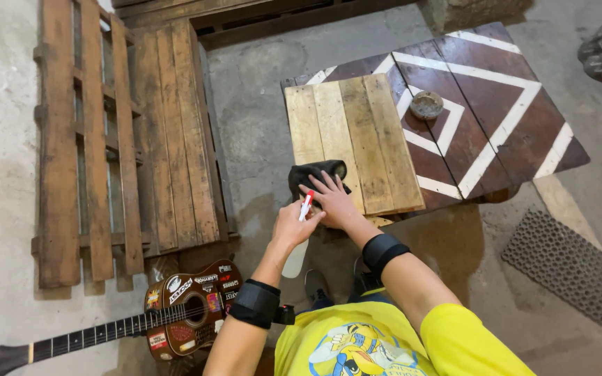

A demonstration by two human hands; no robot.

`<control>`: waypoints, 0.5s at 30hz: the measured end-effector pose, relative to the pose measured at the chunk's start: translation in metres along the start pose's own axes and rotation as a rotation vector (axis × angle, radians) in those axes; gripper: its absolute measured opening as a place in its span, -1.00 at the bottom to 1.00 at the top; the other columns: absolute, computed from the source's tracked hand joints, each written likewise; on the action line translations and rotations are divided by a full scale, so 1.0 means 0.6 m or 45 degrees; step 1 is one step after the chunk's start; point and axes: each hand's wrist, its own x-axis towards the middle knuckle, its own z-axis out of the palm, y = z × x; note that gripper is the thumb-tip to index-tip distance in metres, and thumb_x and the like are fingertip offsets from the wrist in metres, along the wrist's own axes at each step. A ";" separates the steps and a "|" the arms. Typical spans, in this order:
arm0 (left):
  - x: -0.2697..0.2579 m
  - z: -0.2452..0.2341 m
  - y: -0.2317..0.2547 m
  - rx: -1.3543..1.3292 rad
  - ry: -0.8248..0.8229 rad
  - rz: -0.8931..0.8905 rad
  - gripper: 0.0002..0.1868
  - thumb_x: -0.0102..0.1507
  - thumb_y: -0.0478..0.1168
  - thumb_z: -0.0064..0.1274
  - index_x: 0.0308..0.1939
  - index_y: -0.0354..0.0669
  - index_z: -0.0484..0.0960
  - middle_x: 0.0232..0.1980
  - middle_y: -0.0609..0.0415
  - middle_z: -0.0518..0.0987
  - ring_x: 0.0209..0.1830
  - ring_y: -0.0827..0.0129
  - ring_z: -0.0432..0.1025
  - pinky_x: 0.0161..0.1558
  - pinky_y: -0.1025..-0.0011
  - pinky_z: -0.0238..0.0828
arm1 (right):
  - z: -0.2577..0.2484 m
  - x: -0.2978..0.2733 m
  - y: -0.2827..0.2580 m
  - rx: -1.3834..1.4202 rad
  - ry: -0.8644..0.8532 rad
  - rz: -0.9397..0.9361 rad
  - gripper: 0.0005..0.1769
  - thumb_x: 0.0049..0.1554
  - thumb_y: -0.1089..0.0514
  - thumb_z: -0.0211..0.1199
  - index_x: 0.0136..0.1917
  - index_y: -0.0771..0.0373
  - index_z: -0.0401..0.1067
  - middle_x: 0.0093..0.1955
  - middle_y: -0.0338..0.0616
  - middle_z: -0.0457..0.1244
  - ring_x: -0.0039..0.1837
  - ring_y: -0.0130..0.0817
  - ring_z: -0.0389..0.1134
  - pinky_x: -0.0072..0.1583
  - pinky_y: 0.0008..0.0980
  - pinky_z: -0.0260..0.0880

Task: The recorder cleans and polishes a small wooden board using a spray bottle and a cloth.

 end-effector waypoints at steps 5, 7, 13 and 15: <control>0.002 0.017 0.013 0.037 -0.047 0.066 -0.54 0.06 0.14 0.36 -0.31 -0.18 0.66 -0.36 -0.04 0.67 -0.35 0.09 0.59 -0.26 0.21 0.50 | 0.020 -0.021 0.040 0.027 0.086 0.108 -0.13 0.12 -0.15 0.26 0.62 -0.10 0.05 0.66 -0.06 -0.05 0.66 0.15 -0.15 0.55 0.16 -0.14; 0.001 0.018 0.030 0.040 -0.055 0.060 -0.54 0.06 0.14 0.36 -0.33 -0.19 0.67 -0.37 -0.04 0.67 -0.35 0.09 0.59 -0.27 0.21 0.50 | 0.020 -0.032 0.057 0.036 0.122 0.186 -0.15 0.15 -0.13 0.25 0.63 -0.08 0.04 0.67 -0.08 -0.04 0.66 0.13 -0.14 0.54 0.12 -0.09; 0.001 0.043 0.047 0.078 -0.086 0.042 -0.52 0.08 0.16 0.35 -0.38 -0.20 0.63 -0.40 -0.08 0.65 -0.37 0.06 0.58 -0.27 0.20 0.50 | -0.006 -0.074 0.109 -0.048 0.126 0.302 -0.11 0.07 0.04 0.25 0.62 0.02 0.03 0.67 -0.06 -0.05 0.66 0.13 -0.12 0.55 0.10 -0.07; 0.003 0.059 0.050 0.073 -0.048 0.070 -0.54 0.05 0.14 0.36 -0.38 -0.19 0.63 -0.38 -0.07 0.65 -0.33 0.07 0.59 -0.26 0.19 0.49 | -0.019 -0.083 0.130 0.012 0.171 0.345 -0.16 0.10 0.07 0.23 0.61 0.01 0.06 0.66 -0.05 -0.05 0.65 0.14 -0.13 0.54 0.13 -0.09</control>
